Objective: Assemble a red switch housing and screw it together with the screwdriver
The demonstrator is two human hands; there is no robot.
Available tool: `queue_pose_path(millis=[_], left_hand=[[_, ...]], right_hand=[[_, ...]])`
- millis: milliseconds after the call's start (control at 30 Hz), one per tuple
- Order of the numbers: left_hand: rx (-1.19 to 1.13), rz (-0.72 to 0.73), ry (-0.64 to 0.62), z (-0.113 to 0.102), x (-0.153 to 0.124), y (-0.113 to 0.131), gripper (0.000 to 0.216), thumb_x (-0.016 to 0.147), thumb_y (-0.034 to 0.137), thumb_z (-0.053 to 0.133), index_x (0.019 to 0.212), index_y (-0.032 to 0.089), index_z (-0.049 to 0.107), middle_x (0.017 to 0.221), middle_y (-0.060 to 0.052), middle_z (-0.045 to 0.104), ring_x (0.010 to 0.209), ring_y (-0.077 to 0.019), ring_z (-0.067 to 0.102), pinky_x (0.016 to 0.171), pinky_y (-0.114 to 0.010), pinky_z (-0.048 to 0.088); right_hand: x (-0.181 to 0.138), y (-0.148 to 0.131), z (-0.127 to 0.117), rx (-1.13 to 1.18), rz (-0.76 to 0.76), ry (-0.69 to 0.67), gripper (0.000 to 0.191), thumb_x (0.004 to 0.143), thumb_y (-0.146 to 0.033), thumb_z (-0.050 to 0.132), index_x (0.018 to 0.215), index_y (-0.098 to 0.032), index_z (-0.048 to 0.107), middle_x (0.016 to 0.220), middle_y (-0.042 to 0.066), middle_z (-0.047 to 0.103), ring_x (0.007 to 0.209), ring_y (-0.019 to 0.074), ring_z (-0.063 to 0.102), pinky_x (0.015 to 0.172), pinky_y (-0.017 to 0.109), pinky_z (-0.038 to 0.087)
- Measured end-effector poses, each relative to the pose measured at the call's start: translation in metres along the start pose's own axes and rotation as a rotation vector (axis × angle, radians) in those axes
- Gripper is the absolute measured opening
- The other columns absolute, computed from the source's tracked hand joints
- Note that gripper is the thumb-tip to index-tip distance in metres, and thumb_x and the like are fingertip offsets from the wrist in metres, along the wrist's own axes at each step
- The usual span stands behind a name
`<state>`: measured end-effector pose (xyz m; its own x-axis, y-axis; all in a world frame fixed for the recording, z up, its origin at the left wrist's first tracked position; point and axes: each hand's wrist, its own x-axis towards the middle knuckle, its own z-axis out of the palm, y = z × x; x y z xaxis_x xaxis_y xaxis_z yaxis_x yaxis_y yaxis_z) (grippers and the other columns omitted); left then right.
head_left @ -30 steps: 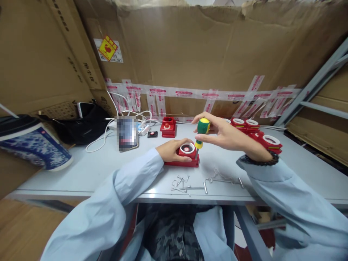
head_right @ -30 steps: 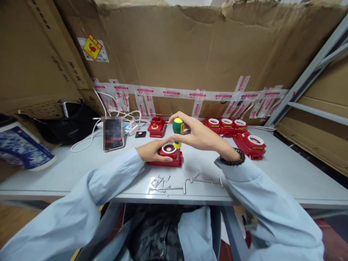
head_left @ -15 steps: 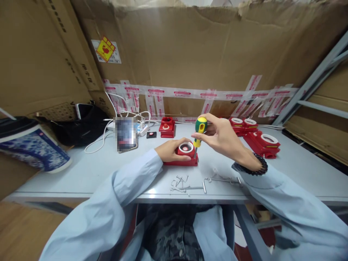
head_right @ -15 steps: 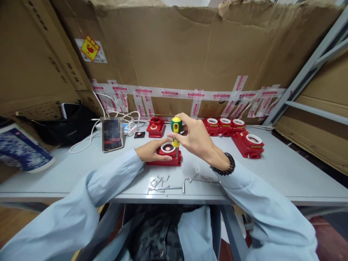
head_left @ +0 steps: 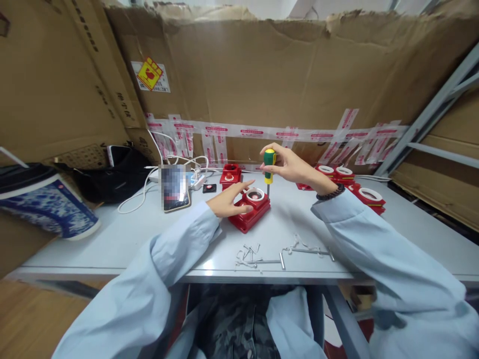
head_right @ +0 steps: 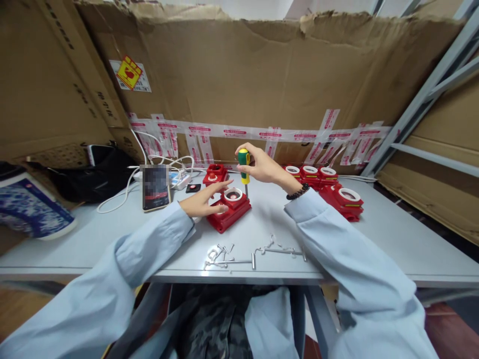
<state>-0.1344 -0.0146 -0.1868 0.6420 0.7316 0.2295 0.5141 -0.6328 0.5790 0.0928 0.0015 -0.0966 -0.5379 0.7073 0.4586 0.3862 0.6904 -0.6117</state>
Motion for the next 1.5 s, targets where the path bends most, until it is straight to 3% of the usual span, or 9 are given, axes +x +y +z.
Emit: queue_pose_path(millis=[200, 367, 433, 533, 633, 800, 1133, 1300, 1500], left_hand=[[-0.024, 0.083, 0.024, 0.004, 0.007, -0.008, 0.075, 0.077, 0.04, 0.061, 0.143, 0.018, 0.033, 0.147, -0.013, 0.036, 0.138, -0.0298, 0.032, 0.116, -0.046, 0.022], [0.018, 0.091, 0.093, 0.014, 0.011, -0.007, 0.071, 0.076, 0.037, 0.06, 0.14, 0.017, 0.037, 0.132, -0.012, 0.046, 0.126, -0.0269, 0.044, 0.112, -0.042, 0.03], [0.072, 0.044, 0.151, 0.018, 0.012, -0.004, 0.071, 0.077, 0.042, 0.06, 0.139, 0.016, 0.038, 0.126, -0.012, 0.047, 0.123, -0.0274, 0.044, 0.11, -0.043, 0.032], [0.154, -0.069, 0.163, 0.02, 0.011, 0.0, 0.077, 0.08, 0.057, 0.053, 0.142, 0.016, 0.034, 0.125, -0.014, 0.046, 0.123, -0.0314, 0.041, 0.107, -0.05, 0.032], [0.174, -0.084, 0.054, 0.014, 0.008, 0.002, 0.08, 0.083, 0.061, 0.046, 0.147, 0.02, 0.024, 0.13, -0.014, 0.044, 0.125, -0.0324, 0.037, 0.106, -0.053, 0.031], [0.207, -0.049, -0.079, -0.001, 0.001, 0.0, 0.102, 0.068, 0.061, 0.065, 0.148, 0.017, 0.021, 0.136, -0.016, 0.041, 0.128, -0.0354, 0.033, 0.109, -0.052, 0.026], [0.169, -0.053, -0.008, 0.003, 0.0, -0.009, 0.1, 0.064, 0.068, 0.066, 0.144, 0.021, 0.03, 0.137, -0.016, 0.041, 0.13, -0.0358, 0.035, 0.108, -0.054, 0.028], [-0.017, -0.045, -0.099, 0.002, -0.004, -0.017, 0.113, 0.061, 0.06, 0.075, 0.149, 0.026, 0.014, 0.152, -0.012, 0.027, 0.14, -0.0338, 0.026, 0.115, -0.05, 0.022], [-0.025, -0.074, -0.107, 0.0, -0.004, -0.012, 0.119, 0.056, 0.056, 0.079, 0.15, 0.023, 0.014, 0.151, -0.014, 0.029, 0.14, -0.0342, 0.027, 0.116, -0.05, 0.02]], right_hand=[[0.006, -0.005, -0.006, 0.189, 0.006, -0.151, 0.029, 0.077, -0.023, 0.065, 0.102, -0.021, 0.05, 0.091, 0.003, 0.063, 0.089, 0.0179, 0.065, 0.08, 0.037, 0.055], [0.008, -0.007, -0.011, 0.158, 0.03, 0.249, 0.033, 0.071, -0.027, 0.072, 0.096, -0.021, 0.051, 0.083, 0.001, 0.061, 0.077, 0.0203, 0.067, 0.065, 0.037, 0.057], [-0.001, -0.011, -0.01, 0.164, 0.087, 0.305, 0.036, 0.067, -0.029, 0.076, 0.094, -0.022, 0.052, 0.082, 0.001, 0.06, 0.078, 0.0219, 0.067, 0.061, 0.036, 0.058], [-0.025, -0.017, -0.002, 0.245, 0.191, 0.202, 0.041, 0.062, -0.032, 0.08, 0.092, -0.022, 0.054, 0.082, 0.001, 0.061, 0.078, 0.0226, 0.067, 0.061, 0.037, 0.06], [-0.051, -0.016, 0.012, 0.341, 0.294, 0.114, 0.042, 0.063, -0.033, 0.08, 0.094, -0.023, 0.053, 0.081, 0.001, 0.061, 0.076, 0.0214, 0.067, 0.063, 0.038, 0.061], [-0.067, -0.01, 0.032, 0.424, 0.338, 0.068, 0.039, 0.067, -0.033, 0.077, 0.096, -0.023, 0.053, 0.083, 0.0, 0.061, 0.08, 0.0216, 0.068, 0.066, 0.038, 0.061], [-0.071, -0.013, 0.041, 0.449, 0.283, -0.048, 0.035, 0.073, -0.033, 0.074, 0.099, -0.022, 0.053, 0.083, 0.001, 0.063, 0.08, 0.0188, 0.068, 0.066, 0.035, 0.061], [-0.07, -0.026, 0.027, 0.41, 0.28, 0.045, 0.04, 0.068, -0.033, 0.078, 0.097, -0.022, 0.054, 0.084, 0.001, 0.064, 0.079, 0.0189, 0.068, 0.063, 0.032, 0.062], [-0.066, -0.037, 0.011, 0.375, 0.187, 0.253, 0.04, 0.068, -0.035, 0.078, 0.097, -0.022, 0.055, 0.084, 0.001, 0.064, 0.077, 0.0196, 0.069, 0.064, 0.034, 0.062]])
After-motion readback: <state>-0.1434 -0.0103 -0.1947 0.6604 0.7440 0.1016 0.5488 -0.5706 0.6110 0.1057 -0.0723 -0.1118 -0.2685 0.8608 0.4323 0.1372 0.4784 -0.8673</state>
